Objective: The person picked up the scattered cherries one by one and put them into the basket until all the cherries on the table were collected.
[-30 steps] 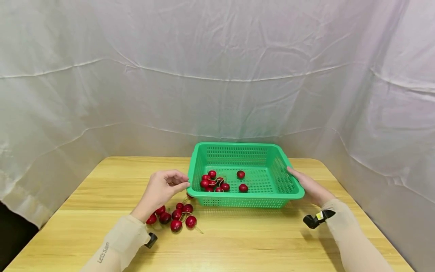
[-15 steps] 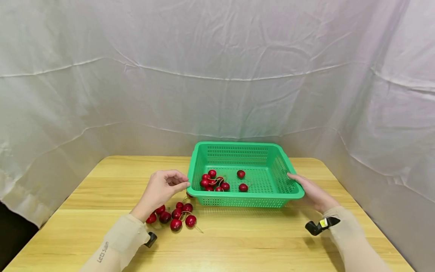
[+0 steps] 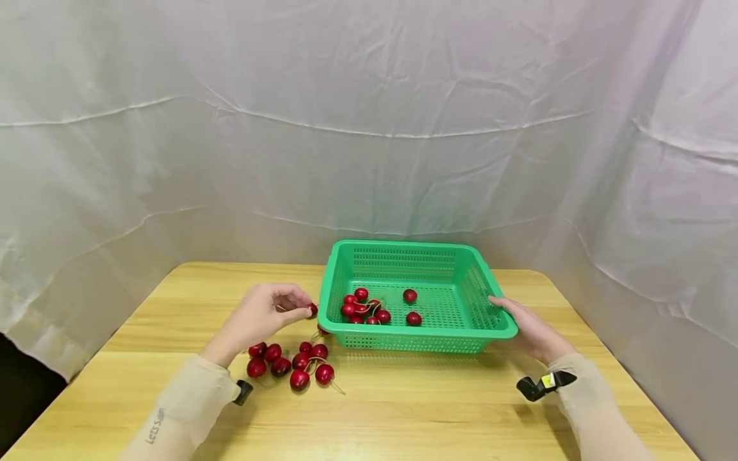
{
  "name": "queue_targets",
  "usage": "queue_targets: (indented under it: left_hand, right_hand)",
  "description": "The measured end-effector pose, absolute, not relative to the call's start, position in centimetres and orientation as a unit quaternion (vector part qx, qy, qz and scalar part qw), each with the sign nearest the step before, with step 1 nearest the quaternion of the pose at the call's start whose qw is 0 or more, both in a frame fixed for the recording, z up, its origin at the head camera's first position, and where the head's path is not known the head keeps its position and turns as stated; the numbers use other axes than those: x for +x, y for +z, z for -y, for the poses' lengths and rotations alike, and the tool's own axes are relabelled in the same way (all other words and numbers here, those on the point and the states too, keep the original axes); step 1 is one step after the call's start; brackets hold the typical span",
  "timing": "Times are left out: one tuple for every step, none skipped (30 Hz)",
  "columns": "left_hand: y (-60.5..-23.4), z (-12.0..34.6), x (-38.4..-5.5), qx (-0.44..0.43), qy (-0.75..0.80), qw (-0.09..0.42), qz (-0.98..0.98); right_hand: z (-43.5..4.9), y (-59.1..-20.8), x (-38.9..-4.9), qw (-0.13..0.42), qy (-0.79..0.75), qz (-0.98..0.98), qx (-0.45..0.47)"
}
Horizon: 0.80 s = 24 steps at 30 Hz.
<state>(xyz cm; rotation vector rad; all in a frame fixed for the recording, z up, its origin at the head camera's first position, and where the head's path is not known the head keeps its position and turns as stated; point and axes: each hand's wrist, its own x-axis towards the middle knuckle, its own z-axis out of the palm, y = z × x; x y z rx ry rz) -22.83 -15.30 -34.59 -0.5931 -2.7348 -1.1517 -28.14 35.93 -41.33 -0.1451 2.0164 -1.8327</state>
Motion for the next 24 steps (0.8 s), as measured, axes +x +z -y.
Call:
queue_targets:
  left_hand:
    - [-34.3,15.7,-22.8,-0.200,-0.365,0.049,0.908]
    - [-34.1,16.1,-22.8,-0.206,-0.350,0.041,0.913]
    - [-33.9,16.5,-22.8,-0.211,-0.333,0.032,0.918]
    - [-33.8,16.8,-22.7,-0.216,-0.319,0.021,0.923]
    - [-33.7,17.2,-22.7,-0.220,-0.306,0.011,0.926]
    - [-33.6,17.5,-22.7,-0.225,-0.291,0.004,0.930]
    - [-33.6,17.9,-22.6,-0.228,-0.277,-0.004,0.933]
    - [-33.6,18.1,-22.6,-0.227,-0.264,-0.012,0.937]
    - [-33.6,18.4,-22.5,-0.225,-0.250,-0.018,0.942]
    - [-33.6,18.6,-22.5,-0.224,-0.236,-0.021,0.945]
    - [-33.7,18.9,-22.5,-0.221,-0.220,-0.022,0.950]
    - [-33.7,19.1,-22.5,-0.218,-0.205,-0.022,0.954]
    - [-33.8,19.3,-22.4,-0.213,-0.191,-0.024,0.958]
    - [-33.8,19.5,-22.4,-0.209,-0.179,-0.026,0.961]
    - [-33.9,19.8,-22.4,-0.204,-0.169,-0.026,0.964]
    - [-34.0,20.1,-22.3,-0.198,-0.161,-0.026,0.967]
    - [-34.1,20.3,-22.3,-0.190,-0.156,-0.029,0.969]
    - [-34.2,20.5,-22.3,-0.183,-0.152,-0.032,0.971]
    - [-34.3,20.8,-22.3,-0.173,-0.152,-0.040,0.972]
    - [-34.4,20.9,-22.3,-0.161,-0.152,-0.048,0.974]
    - [-34.5,21.1,-22.3,-0.146,-0.153,-0.061,0.975]
    - [-34.6,21.2,-22.3,-0.135,-0.154,-0.074,0.976]
    - [-34.7,21.3,-22.3,-0.122,-0.155,-0.089,0.976]
    - [-34.8,21.3,-22.3,-0.110,-0.154,-0.102,0.977]
  right_hand:
    - [-36.0,-41.4,-28.1,0.205,-0.659,-0.722,-0.051]
    - [-36.0,-41.4,-28.1,0.206,-0.661,-0.720,-0.051]
    - [-36.0,-41.4,-28.1,0.207,-0.662,-0.719,-0.052]
    - [-36.1,-41.5,-28.2,0.208,-0.662,-0.718,-0.054]
    - [-36.1,-41.5,-28.2,0.209,-0.663,-0.717,-0.057]
    - [-36.1,-41.5,-28.2,0.210,-0.664,-0.715,-0.059]
    - [-36.2,-41.5,-28.2,0.211,-0.665,-0.714,-0.060]
    - [-36.2,-41.6,-28.2,0.212,-0.665,-0.713,-0.062]
    - [-36.2,-41.6,-28.2,0.211,-0.665,-0.714,-0.064]
    - [-36.2,-41.6,-28.2,0.211,-0.665,-0.714,-0.065]
    - [-36.2,-41.6,-28.2,0.210,-0.665,-0.714,-0.065]
    - [-36.2,-41.6,-28.2,0.210,-0.665,-0.714,-0.066]
    - [-36.2,-41.7,-28.2,0.209,-0.664,-0.715,-0.066]
    - [-36.2,-41.7,-28.2,0.209,-0.664,-0.715,-0.067]
    - [-36.3,-41.7,-28.2,0.209,-0.664,-0.715,-0.069]
    - [-36.3,-41.7,-28.2,0.210,-0.665,-0.714,-0.071]
    - [-36.3,-41.7,-28.2,0.210,-0.666,-0.712,-0.072]
    - [-36.3,-41.7,-28.2,0.211,-0.668,-0.709,-0.074]
    - [-36.3,-41.7,-28.2,0.212,-0.671,-0.707,-0.074]
    - [-36.3,-41.7,-28.2,0.212,-0.673,-0.705,-0.075]
    - [-36.3,-41.7,-28.2,0.212,-0.675,-0.703,-0.074]
    - [-36.3,-41.7,-28.2,0.212,-0.676,-0.702,-0.073]
    - [-36.3,-41.7,-28.2,0.211,-0.677,-0.701,-0.071]
    - [-36.3,-41.7,-28.2,0.210,-0.677,-0.701,-0.070]
